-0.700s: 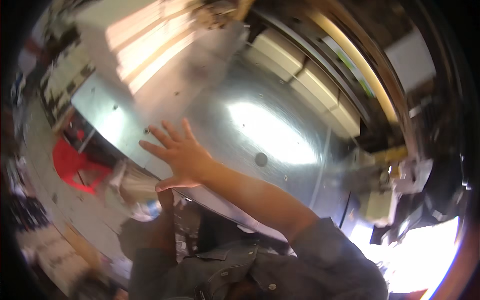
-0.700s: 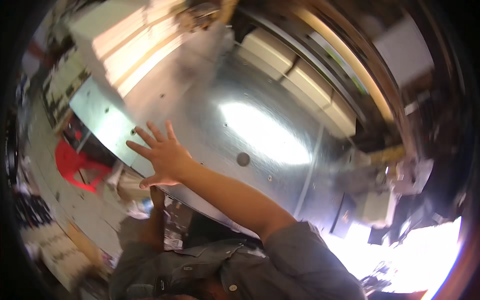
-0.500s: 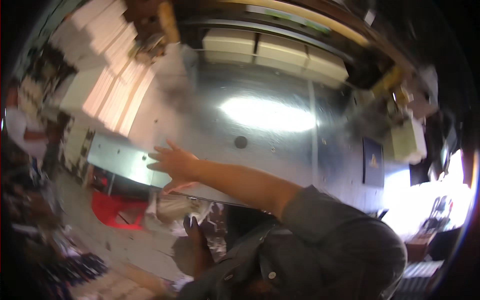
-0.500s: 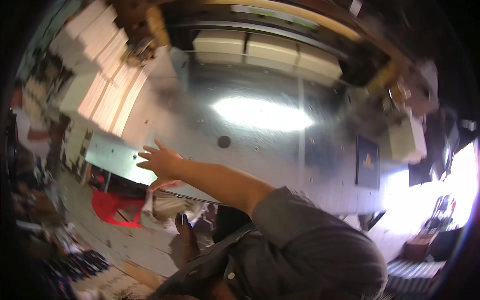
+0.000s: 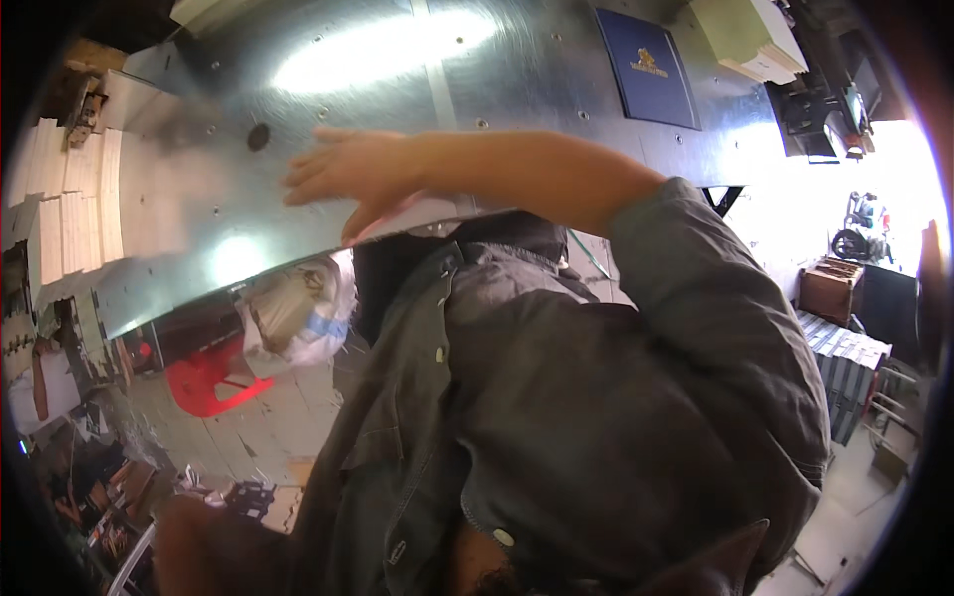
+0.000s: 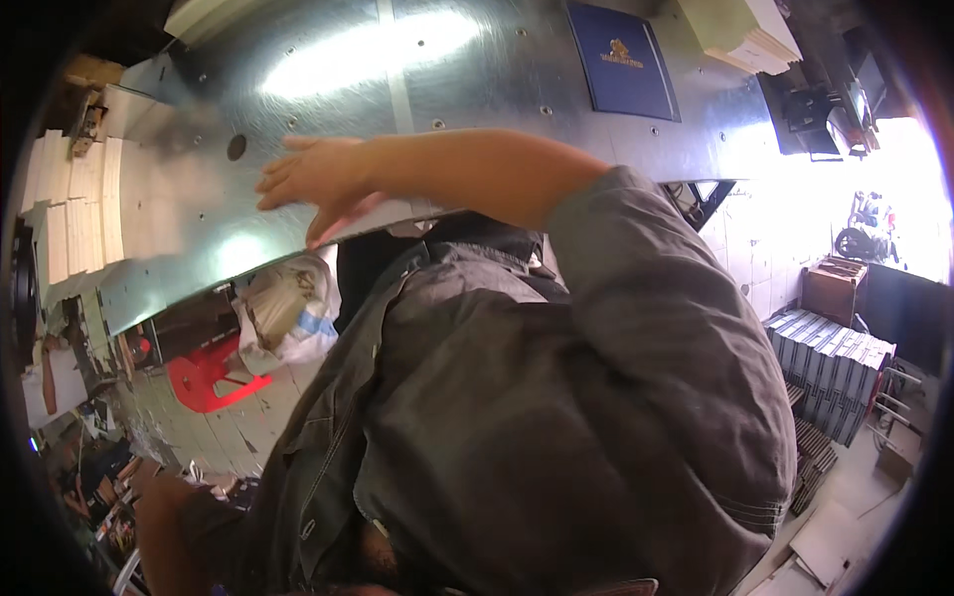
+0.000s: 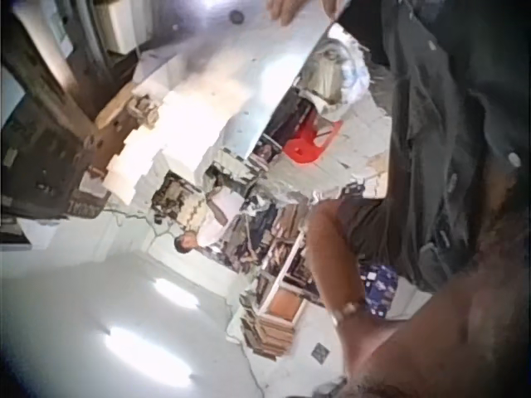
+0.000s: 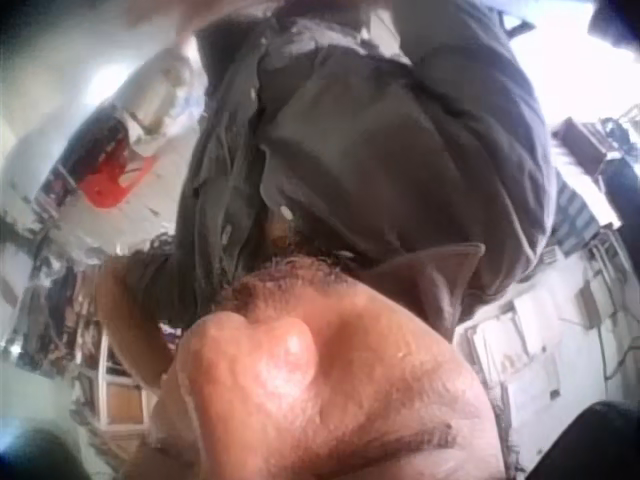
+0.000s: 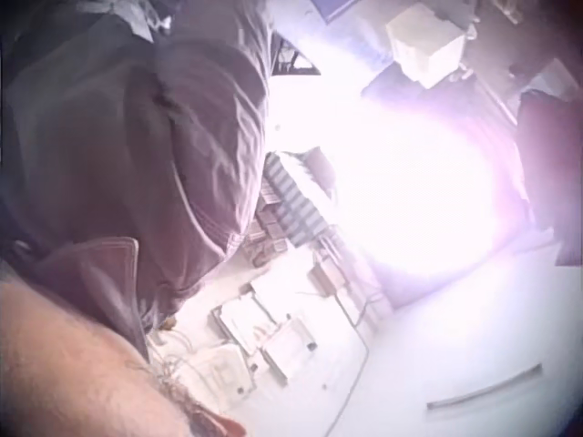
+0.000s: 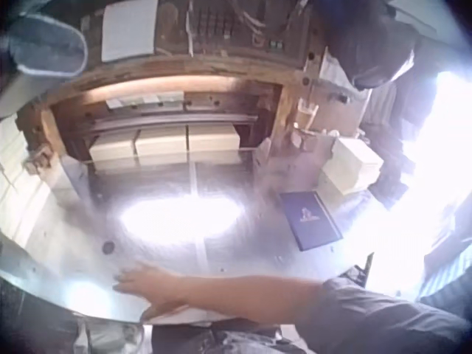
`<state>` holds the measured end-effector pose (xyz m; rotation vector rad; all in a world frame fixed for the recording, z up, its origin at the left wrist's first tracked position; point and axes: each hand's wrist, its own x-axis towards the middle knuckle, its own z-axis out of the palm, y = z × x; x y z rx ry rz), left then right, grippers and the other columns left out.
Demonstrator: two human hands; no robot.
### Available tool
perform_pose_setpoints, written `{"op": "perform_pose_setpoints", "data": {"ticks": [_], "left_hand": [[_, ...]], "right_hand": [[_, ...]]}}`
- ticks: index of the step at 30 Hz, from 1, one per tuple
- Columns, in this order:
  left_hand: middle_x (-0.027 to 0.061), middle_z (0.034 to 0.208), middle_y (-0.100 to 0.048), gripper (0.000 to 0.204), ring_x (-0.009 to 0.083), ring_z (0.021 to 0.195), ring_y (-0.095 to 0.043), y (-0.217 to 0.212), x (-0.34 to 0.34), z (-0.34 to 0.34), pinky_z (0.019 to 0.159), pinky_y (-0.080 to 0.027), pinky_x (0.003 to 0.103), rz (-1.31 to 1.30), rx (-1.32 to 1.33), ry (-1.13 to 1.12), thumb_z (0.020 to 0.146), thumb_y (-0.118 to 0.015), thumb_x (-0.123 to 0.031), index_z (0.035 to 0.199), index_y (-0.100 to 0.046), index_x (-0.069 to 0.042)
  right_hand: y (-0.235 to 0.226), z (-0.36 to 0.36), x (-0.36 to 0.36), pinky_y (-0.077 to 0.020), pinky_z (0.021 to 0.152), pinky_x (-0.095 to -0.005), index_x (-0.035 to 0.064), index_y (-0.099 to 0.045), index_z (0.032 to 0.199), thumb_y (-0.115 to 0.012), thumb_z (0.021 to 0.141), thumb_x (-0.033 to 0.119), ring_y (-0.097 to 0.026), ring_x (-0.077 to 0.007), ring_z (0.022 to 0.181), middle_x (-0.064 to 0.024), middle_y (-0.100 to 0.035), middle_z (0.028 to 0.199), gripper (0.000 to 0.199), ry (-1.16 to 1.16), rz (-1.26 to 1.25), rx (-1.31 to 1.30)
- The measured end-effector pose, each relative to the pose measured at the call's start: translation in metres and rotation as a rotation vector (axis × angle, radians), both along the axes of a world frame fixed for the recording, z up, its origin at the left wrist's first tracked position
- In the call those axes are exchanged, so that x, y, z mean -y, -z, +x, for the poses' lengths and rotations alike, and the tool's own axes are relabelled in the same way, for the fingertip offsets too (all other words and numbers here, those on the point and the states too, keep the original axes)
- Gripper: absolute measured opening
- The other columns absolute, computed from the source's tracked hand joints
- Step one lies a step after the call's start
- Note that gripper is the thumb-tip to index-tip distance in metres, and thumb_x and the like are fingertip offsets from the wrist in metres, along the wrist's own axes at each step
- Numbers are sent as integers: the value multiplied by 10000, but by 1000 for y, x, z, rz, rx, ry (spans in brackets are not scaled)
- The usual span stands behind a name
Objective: The person aligns and stacks printed paper blocks by hand, flips through the edges, and loads the stacks into a paper cutting machine, pushing and aligning them against the back guide.
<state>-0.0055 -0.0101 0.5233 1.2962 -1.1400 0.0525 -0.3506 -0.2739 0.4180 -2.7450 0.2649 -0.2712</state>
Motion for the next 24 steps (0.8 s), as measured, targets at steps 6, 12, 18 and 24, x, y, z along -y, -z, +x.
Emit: {"op": "perform_pose_setpoints", "data": {"ticks": [6,12,18,24], "left_hand": [[195,1355,-599,436,295,1188,-619,5,6,-46,1058,-494,424,167,-17,62,1114,-446,-283,1354,-558,64],[187,1336,-601,423,288,1183,-616,3,0,-58,1053,-493,421,234,-5,43,1109,-447,-282,1334,-561,58],[180,1318,-603,411,282,1178,-613,-4,1,-59,1049,-492,419,248,1,41,1103,-449,-281,1314,-565,52],[172,1299,-605,399,276,1173,-610,-5,1,-62,1044,-491,416,275,-1,42,1098,-450,-280,1294,-568,47]], "right_hand": [[-8,-58,-26,-95,1320,-552,212,-420,1607,-776,845,550,-263,-262,1592,-73,-358,1694,907,199,-5,19],[-5,-58,-29,-102,1324,-536,223,-424,1604,-746,861,583,-268,-254,1589,-62,-357,1693,887,222,-53,-15],[-2,-55,-26,-105,1323,-536,225,-437,1596,-750,863,580,-277,-253,1584,-57,-373,1684,873,211,-34,40],[-9,-53,-27,-126,1319,-543,213,-434,1599,-771,843,562,-280,-261,1582,-62,-374,1683,898,209,-27,23]]}}
